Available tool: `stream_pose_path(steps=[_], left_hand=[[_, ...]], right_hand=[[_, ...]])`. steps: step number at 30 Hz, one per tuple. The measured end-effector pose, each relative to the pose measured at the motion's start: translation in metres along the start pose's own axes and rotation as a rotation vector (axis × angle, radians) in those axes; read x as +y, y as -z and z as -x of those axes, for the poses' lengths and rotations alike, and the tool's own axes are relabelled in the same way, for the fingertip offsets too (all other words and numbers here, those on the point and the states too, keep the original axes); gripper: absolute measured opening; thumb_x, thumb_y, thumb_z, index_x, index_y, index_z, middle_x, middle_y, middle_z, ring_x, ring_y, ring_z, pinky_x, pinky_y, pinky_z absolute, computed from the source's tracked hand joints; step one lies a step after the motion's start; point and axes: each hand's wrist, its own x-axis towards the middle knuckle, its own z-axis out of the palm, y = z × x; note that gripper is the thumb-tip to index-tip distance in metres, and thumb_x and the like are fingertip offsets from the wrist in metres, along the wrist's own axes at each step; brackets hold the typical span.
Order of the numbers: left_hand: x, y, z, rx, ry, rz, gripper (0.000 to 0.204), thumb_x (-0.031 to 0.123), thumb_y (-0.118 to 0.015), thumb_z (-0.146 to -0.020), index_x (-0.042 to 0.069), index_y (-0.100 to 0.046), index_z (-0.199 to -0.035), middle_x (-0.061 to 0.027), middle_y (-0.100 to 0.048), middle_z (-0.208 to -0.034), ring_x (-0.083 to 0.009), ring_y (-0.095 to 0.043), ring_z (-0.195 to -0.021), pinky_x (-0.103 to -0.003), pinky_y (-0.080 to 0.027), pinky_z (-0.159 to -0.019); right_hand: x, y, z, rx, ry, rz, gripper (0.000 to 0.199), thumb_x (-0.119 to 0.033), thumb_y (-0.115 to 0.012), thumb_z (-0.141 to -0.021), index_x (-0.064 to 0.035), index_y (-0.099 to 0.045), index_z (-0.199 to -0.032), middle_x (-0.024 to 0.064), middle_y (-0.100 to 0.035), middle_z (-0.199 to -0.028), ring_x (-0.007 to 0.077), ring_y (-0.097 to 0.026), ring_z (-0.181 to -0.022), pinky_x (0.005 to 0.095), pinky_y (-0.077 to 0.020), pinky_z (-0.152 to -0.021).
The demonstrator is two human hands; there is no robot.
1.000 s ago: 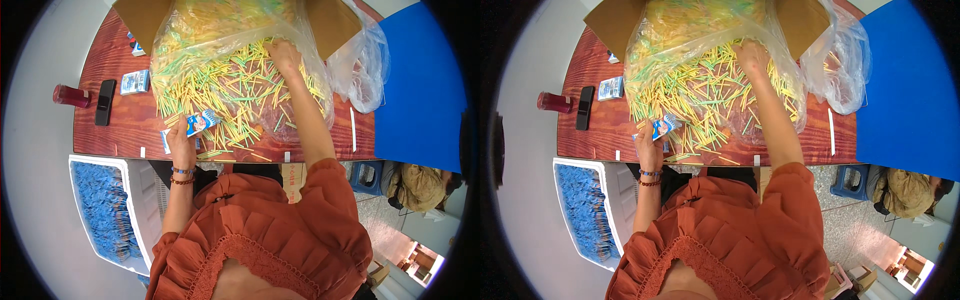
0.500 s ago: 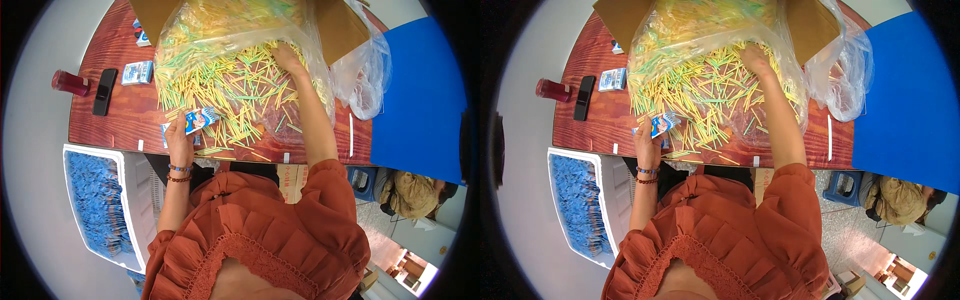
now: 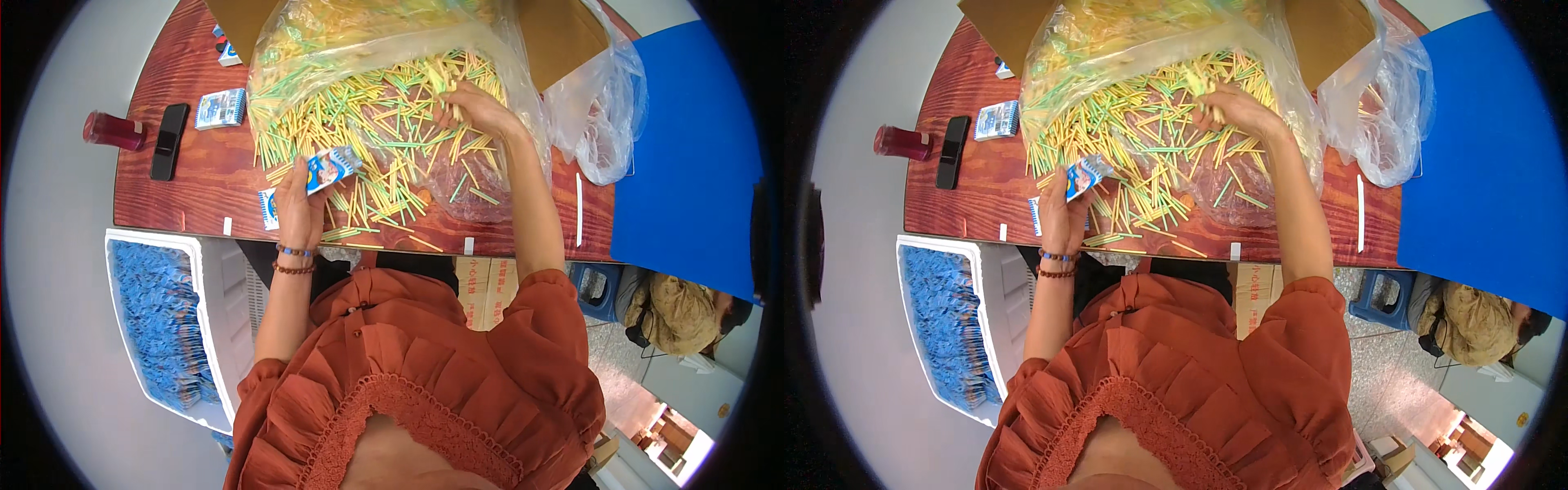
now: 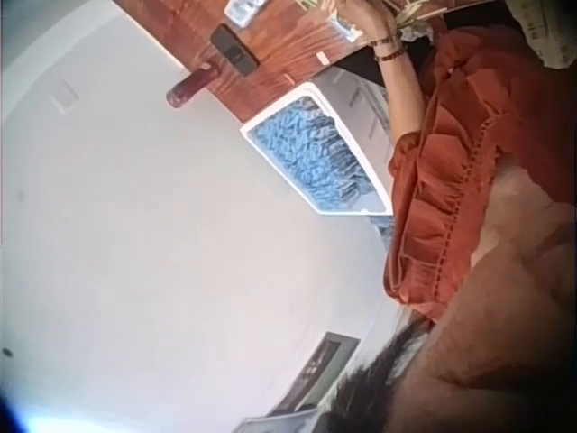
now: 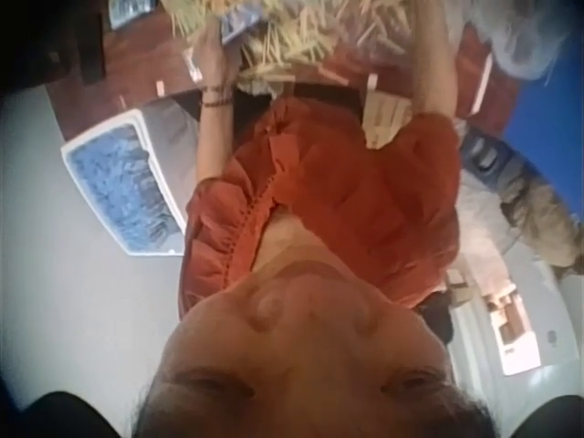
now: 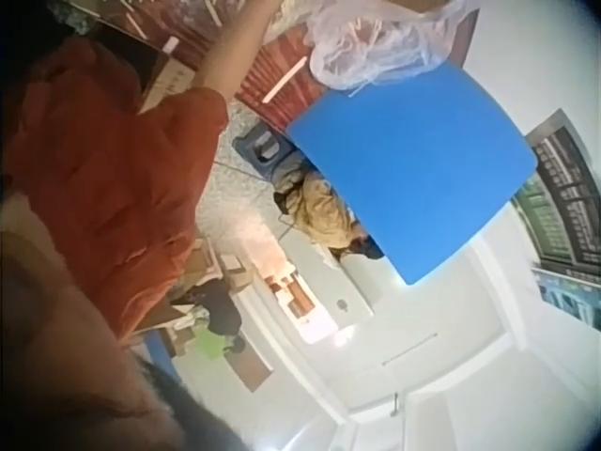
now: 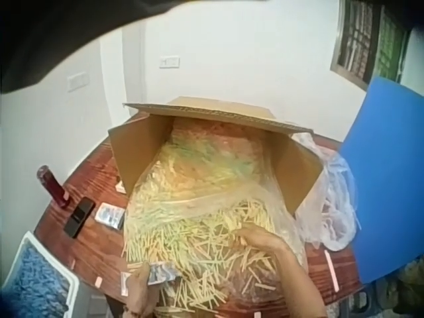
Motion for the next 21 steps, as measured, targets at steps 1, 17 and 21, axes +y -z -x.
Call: stream_pose_path(steps=[1,17,21], left_hand=[[0.003,-0.008,-0.003,0.011,-0.001,-0.006,0.027,0.026,-0.051,-0.099,0.001,-0.062,-0.103,-0.0073,-0.068,-0.099,-0.0158,-0.064,-0.088,-0.030,-0.053,-0.074],[-0.023,-0.101,-0.066,-0.145,0.068,-0.092,0.023,0.026,-0.057,-0.096,0.004,-0.062,-0.095,-0.0016,-0.064,-0.082,-0.0126,-0.061,-0.066,-0.028,-0.051,-0.050],[-0.015,-0.094,-0.065,-0.190,0.123,-0.052,0.027,0.031,-0.056,-0.097,0.005,-0.060,-0.102,-0.0042,-0.064,-0.088,-0.0163,-0.060,-0.071,-0.031,-0.053,-0.061]], right_hand=[[-0.003,-0.012,0.008,-0.039,-0.051,-0.129,0.024,-0.021,-0.047,-0.098,0.0022,-0.052,-0.103,0.0129,-0.065,-0.090,0.0174,-0.063,-0.072,0.0325,-0.0543,-0.065],[0.024,-0.071,-0.002,-0.550,-0.181,-0.421,0.019,-0.022,-0.057,-0.094,-0.0028,-0.057,-0.099,0.0076,-0.061,-0.082,0.0183,-0.065,-0.061,0.0295,-0.0544,-0.052],[0.025,-0.084,0.006,-0.465,-0.086,-0.396,0.020,-0.024,-0.053,-0.097,-0.0042,-0.056,-0.096,0.0059,-0.060,-0.085,0.0157,-0.062,-0.071,0.0311,-0.0522,-0.060]])
